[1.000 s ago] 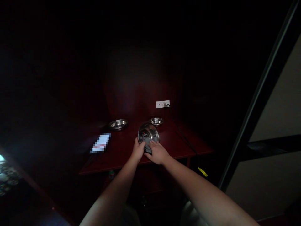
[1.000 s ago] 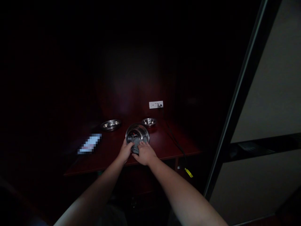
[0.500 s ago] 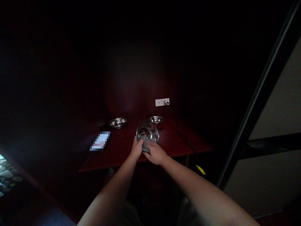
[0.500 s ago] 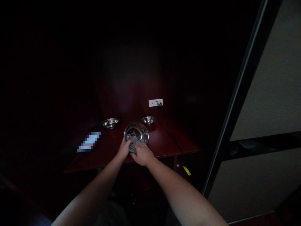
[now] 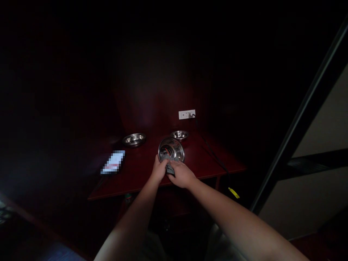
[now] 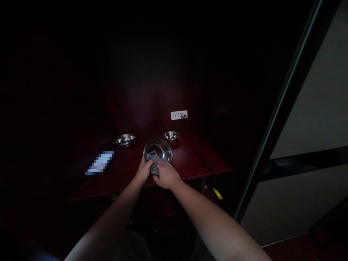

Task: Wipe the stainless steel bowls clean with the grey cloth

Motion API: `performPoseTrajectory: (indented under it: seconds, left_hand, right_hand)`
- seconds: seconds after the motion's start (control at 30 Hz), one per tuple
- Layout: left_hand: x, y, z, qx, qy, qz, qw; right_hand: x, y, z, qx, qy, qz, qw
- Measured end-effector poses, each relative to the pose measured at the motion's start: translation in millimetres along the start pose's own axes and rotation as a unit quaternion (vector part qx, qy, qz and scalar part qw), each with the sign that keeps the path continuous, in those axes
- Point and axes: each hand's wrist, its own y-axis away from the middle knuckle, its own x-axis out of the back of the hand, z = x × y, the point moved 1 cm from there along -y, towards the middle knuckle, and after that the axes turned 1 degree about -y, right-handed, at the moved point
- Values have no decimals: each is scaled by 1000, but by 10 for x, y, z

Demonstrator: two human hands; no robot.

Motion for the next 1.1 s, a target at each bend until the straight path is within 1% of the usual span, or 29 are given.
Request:
performPoseTrajectory:
  seconds: [0.27,0.43,0.7,0.9,1.1]
  left_hand:
    - [-18,14,-4,3,3,-7,1000]
    - [-7,35,-7,5,-19,-9,1000]
    - [-23,51,17,12,-23,1,1000]
    - [-22,46,22,8,-51,8,999]
    - [-24,28,-23,1,-40,12,999]
  right_hand:
    - [-14,-7,-49,-28,42,4,999]
    - [16,-16,-76,-22,52,-1,998]
    - [35,-19,-78,-24,52,-31,998]
    - [14,-17,-51,-19,56,-29,998]
    - [15,-20,-65,-15,68,-25,997]
